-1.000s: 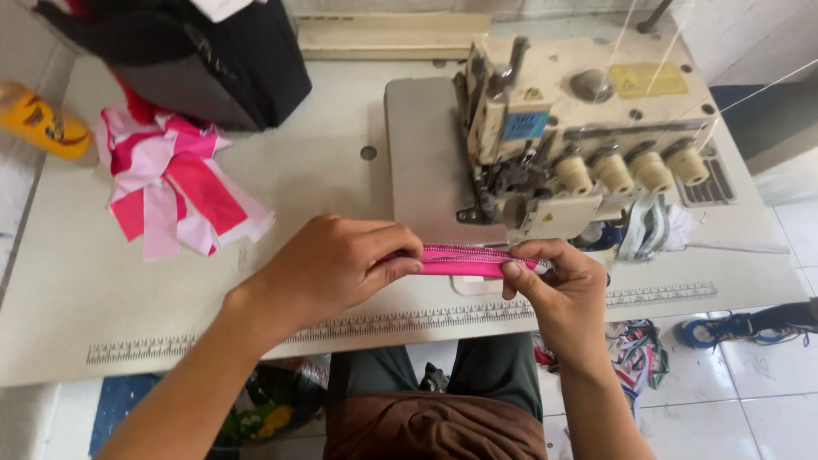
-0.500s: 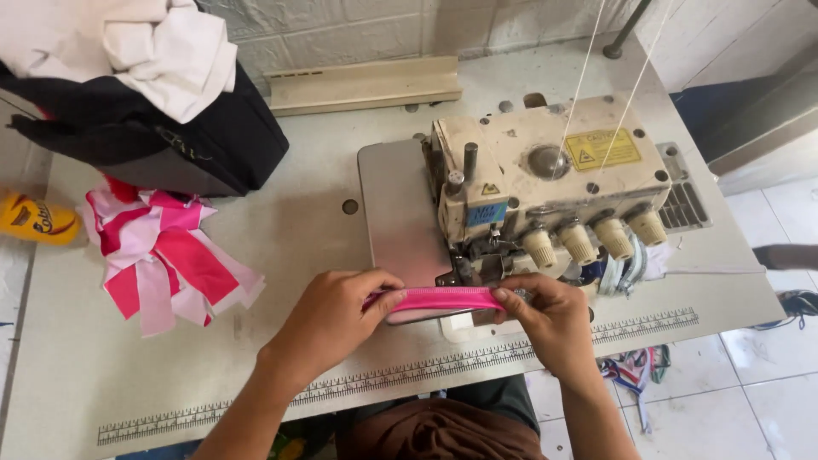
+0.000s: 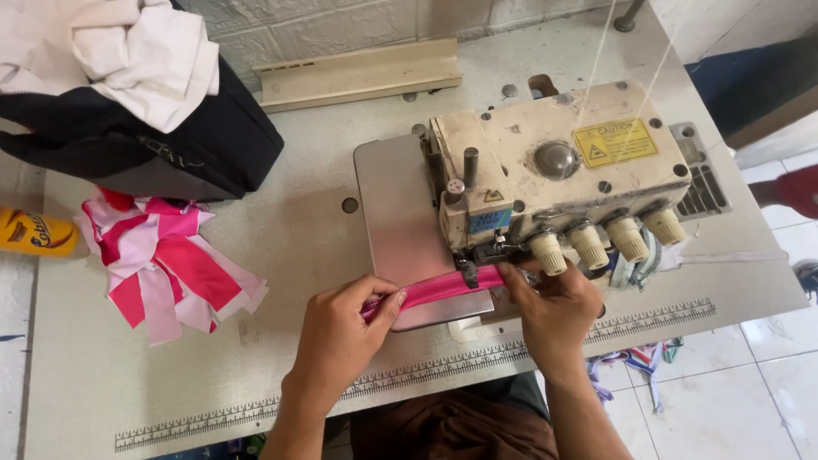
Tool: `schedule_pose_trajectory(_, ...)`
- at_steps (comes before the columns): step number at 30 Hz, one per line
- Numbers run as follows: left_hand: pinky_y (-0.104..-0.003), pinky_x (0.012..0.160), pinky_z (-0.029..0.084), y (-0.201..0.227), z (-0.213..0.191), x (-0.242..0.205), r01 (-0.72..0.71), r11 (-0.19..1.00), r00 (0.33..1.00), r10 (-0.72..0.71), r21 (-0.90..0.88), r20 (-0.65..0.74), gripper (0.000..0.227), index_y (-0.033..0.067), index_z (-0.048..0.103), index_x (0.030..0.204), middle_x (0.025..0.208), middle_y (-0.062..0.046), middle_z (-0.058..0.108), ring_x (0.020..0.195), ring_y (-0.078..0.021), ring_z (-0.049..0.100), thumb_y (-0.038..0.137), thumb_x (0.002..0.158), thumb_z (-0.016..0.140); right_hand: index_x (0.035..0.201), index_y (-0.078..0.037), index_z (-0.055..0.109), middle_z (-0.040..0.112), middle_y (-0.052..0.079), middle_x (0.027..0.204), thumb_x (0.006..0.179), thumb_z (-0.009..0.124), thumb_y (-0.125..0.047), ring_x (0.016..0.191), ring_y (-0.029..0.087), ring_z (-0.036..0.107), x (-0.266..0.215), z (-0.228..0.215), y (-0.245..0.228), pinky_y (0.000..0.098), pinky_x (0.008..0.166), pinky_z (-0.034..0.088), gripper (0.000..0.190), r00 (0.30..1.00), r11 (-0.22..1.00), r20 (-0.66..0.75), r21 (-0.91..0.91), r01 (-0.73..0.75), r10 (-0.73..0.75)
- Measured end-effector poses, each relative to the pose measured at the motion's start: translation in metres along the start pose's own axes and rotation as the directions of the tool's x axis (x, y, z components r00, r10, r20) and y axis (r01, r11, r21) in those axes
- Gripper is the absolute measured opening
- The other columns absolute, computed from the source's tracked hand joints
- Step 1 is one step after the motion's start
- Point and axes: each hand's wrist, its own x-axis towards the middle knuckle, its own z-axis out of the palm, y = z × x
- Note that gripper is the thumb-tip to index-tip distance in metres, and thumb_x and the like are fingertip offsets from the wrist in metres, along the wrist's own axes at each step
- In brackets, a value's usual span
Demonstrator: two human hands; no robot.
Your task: Folding and sewing pink fabric strips using an industrial overlock machine to finish the edges.
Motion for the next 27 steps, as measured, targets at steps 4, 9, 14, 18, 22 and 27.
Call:
schedule_pose_trajectory(4, -0.024, 0.043, 0.046, 0.001, 0.003, -0.003, 0.031, 1.000, 0.999, -0.031, 0.004, -0.011, 0.007, 0.0100, 0.076, 0.092, 0.074, 0.002, 0.077, 0.049, -0.0076, 0.061, 0.015, 0.087, 0.078, 0.084, -0.005, 0.072, 0.063, -0.001, 0.060, 0.081, 0.092, -0.012, 0.048, 0.003, 0.044, -0.005, 0.006, 0.021, 0.0190, 0.042, 0.034, 0.022, 0.991, 0.992, -0.084, -0.073, 0.099, -0.105)
schedule_pose_trajectory(9, -0.025, 0.051, 0.055, 0.004, 0.001, -0.001, 0.060, 0.998, 0.998, -0.060, -0.022, 0.017, 0.008, 0.0087, 0.076, 0.091, 0.075, 0.001, 0.078, 0.057, -0.0099, 0.070, 0.016, 0.088, 0.078, 0.086, -0.004, 0.069, 0.065, 0.002, 0.065, 0.086, 0.086, -0.011, 0.048, 0.005, 0.050, -0.013, 0.009, 0.022, 0.0179, 0.042, 0.041, 0.018, 0.980, 0.988, -0.132, 0.007, 0.153, -0.150)
schedule_pose_trajectory(14, -0.028, 0.054, 0.052, 0.011, 0.000, 0.001, 0.016, 0.998, 0.999, -0.013, 0.064, -0.039, 0.007, 0.0113, 0.075, 0.088, 0.078, 0.001, 0.075, 0.062, -0.0120, 0.065, 0.018, 0.087, 0.077, 0.083, -0.004, 0.061, 0.059, 0.003, 0.068, 0.082, 0.090, -0.014, 0.057, 0.007, 0.048, -0.018, 0.005, 0.039, 0.0206, 0.048, 0.040, 0.030, 0.967, 0.994, -0.230, -0.006, 0.109, -0.107)
schedule_pose_trajectory(18, -0.043, 0.091, 0.049, 0.012, 0.010, 0.007, -0.169, 0.955, 0.965, 0.211, 0.245, -0.157, 0.023, 0.0119, 0.078, 0.102, 0.104, -0.005, 0.069, 0.098, -0.0236, 0.061, 0.023, 0.083, 0.084, 0.082, -0.007, 0.054, 0.059, 0.006, 0.081, 0.088, 0.084, -0.018, 0.067, 0.015, 0.048, -0.011, -0.002, 0.021, 0.0268, 0.053, 0.037, 0.033, 0.964, 0.973, -0.136, -0.055, 0.224, -0.230)
schedule_pose_trajectory(22, -0.038, 0.080, 0.053, 0.009, 0.045, 0.018, -0.290, 0.940, 0.927, 0.322, 0.180, -0.191, 0.016, 0.0218, 0.081, 0.099, 0.097, -0.002, 0.070, 0.089, -0.0241, 0.067, 0.028, 0.085, 0.081, 0.090, -0.004, 0.078, 0.060, 0.005, 0.064, 0.082, 0.090, -0.013, 0.049, 0.018, 0.050, -0.008, -0.010, 0.013, 0.0305, 0.048, 0.045, 0.016, 0.962, 0.963, -0.046, -0.008, 0.271, -0.271)
schedule_pose_trajectory(27, -0.037, 0.070, 0.053, 0.020, 0.045, 0.028, -0.338, 0.925, 0.929, 0.357, 0.172, -0.098, 0.006, 0.0163, 0.079, 0.087, 0.089, -0.004, 0.070, 0.083, -0.0248, 0.068, 0.020, 0.084, 0.082, 0.103, -0.015, 0.083, 0.058, 0.011, 0.055, 0.084, 0.081, -0.016, 0.052, 0.033, 0.062, 0.010, -0.020, -0.011, 0.0406, 0.052, 0.053, 0.019, 0.921, 0.960, 0.329, -0.111, 0.257, -0.209)
